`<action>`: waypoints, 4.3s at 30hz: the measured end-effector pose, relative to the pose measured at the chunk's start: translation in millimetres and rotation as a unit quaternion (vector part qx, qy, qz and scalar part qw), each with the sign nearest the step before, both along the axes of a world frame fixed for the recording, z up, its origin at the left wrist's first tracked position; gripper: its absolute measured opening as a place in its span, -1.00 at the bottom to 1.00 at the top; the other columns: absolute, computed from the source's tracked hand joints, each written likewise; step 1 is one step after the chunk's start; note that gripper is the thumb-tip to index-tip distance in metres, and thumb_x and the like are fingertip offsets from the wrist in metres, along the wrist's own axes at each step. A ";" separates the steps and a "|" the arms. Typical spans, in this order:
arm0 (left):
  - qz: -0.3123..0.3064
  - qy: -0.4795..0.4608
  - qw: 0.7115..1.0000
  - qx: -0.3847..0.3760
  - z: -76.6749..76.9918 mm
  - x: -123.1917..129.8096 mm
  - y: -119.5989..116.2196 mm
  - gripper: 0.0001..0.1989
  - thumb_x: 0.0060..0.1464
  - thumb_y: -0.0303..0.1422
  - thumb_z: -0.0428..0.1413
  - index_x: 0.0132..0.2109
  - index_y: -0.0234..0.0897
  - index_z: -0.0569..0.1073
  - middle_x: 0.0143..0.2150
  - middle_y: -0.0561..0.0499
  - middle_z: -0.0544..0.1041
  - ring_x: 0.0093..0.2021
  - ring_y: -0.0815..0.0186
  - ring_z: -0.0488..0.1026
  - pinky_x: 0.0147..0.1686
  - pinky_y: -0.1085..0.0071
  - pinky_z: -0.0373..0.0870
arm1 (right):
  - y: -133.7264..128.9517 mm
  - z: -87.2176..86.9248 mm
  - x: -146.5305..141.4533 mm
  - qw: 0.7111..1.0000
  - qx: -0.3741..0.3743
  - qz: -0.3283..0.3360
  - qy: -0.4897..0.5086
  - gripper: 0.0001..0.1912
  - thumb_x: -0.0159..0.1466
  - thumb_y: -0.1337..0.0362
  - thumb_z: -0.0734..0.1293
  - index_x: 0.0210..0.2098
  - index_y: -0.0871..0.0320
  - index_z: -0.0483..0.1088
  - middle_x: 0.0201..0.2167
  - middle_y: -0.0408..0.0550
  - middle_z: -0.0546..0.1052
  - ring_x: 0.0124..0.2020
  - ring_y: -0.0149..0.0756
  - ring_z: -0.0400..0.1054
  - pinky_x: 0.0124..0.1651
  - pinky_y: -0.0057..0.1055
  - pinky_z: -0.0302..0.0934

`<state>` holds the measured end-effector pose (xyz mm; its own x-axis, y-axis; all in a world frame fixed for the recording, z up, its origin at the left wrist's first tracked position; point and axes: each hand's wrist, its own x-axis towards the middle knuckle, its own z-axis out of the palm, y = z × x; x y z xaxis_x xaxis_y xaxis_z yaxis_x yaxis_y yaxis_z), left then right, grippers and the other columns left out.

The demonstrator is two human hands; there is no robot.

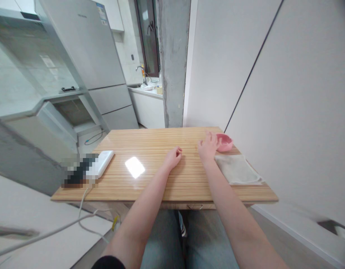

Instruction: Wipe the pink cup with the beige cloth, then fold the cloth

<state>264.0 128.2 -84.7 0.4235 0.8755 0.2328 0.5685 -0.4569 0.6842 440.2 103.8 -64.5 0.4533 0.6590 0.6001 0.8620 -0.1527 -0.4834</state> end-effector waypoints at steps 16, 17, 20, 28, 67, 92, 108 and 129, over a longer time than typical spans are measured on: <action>0.033 -0.057 0.991 0.120 5.6 4.2 -4.1 -0.50 0.04 -0.49 0.01 0.16 -0.30 0.28 0.13 -0.18 0.32 0.11 0.23 0.31 0.10 0.24 0.28 | 4.1 -7.7 23.4 0.991 -0.061 0.099 -0.063 -0.79 0.24 0.24 0.22 -0.20 0.23 0.36 -0.17 0.15 0.41 -0.03 -0.02 0.20 0.11 -0.04 0.05; 0.027 -0.040 0.987 0.151 10.6 2.5 -5.4 -0.42 0.04 -0.48 0.02 0.24 -0.28 0.20 0.23 -0.20 0.23 0.22 0.19 0.20 0.17 0.19 0.20 | 3.6 -7.3 13.7 0.983 -0.049 0.155 -0.081 -0.81 0.24 0.24 0.22 -0.23 0.21 0.36 -0.20 0.13 0.41 -0.06 -0.04 0.21 0.11 -0.05 0.06; -0.020 0.072 0.971 0.228 26.5 -8.3 -8.5 -0.33 0.03 -0.50 0.05 0.30 -0.21 0.11 0.37 -0.17 -0.01 0.38 0.09 -0.13 0.30 0.04 -0.08 | 0.3 -8.7 -15.0 0.948 -0.033 0.291 -0.121 -0.84 0.26 0.23 0.22 -0.24 0.18 0.35 -0.24 0.09 0.41 -0.10 -0.08 0.23 0.13 -0.06 0.06; -0.061 0.201 0.951 0.227 42.9 -51.8 -2.6 -0.87 0.09 -0.34 0.11 -0.22 -0.27 0.37 -0.05 -0.14 0.44 0.22 0.08 0.19 0.21 -0.03 0.08 | -9.2 -13.1 -42.9 0.913 0.046 0.392 -0.104 -0.72 0.30 0.22 0.21 -0.03 0.15 0.31 -0.01 0.12 0.37 0.11 -0.11 0.18 0.22 -0.08 0.06; 0.045 0.070 0.965 0.250 40.9 -107.1 -40.6 -0.65 0.20 -0.35 -0.09 0.11 -0.23 0.32 0.26 -0.14 0.27 0.27 0.22 0.18 0.24 0.16 0.14 | -106.6 -9.9 -3.9 0.971 -0.240 0.003 0.015 -0.61 0.32 0.13 0.11 -0.23 0.19 0.49 -0.25 0.31 0.50 -0.12 0.11 0.39 -0.11 0.05 0.22; 0.329 0.260 0.903 0.092 21.0 -177.7 -49.2 -0.47 0.19 -0.18 -0.14 0.17 -0.44 0.31 0.27 -0.39 0.21 0.28 -0.14 0.12 0.14 -0.20 0.07 | -2.1 4.4 -16.1 0.954 -0.196 0.215 0.074 -0.82 0.21 0.36 0.21 -0.35 0.17 0.46 -0.32 0.08 0.57 -0.28 -0.19 0.44 -0.22 -0.33 0.27; -0.051 0.121 0.988 0.080 14.4 25.1 12.9 -0.68 0.11 -0.45 0.01 0.02 -0.29 0.40 -0.12 -0.13 0.54 -0.11 0.20 0.47 -0.10 0.31 0.36 | 24.7 -40.7 -22.6 0.908 -0.050 0.329 0.254 -0.75 0.18 0.38 0.17 -0.21 0.20 0.42 -0.29 -0.03 0.53 -0.33 -0.35 0.40 -0.16 -0.35 0.31; 0.135 0.141 0.950 0.244 39.6 -15.6 20.3 -0.75 0.24 -0.32 -0.12 -0.14 -0.26 0.42 -0.15 -0.14 0.49 -0.08 0.18 0.39 -0.06 0.28 0.24 | 30.0 -38.5 -12.1 0.813 0.015 0.222 0.538 -0.88 0.05 0.26 0.26 -0.42 0.13 0.38 -0.62 -0.25 0.43 -0.58 -0.45 0.30 -0.45 -0.50 0.21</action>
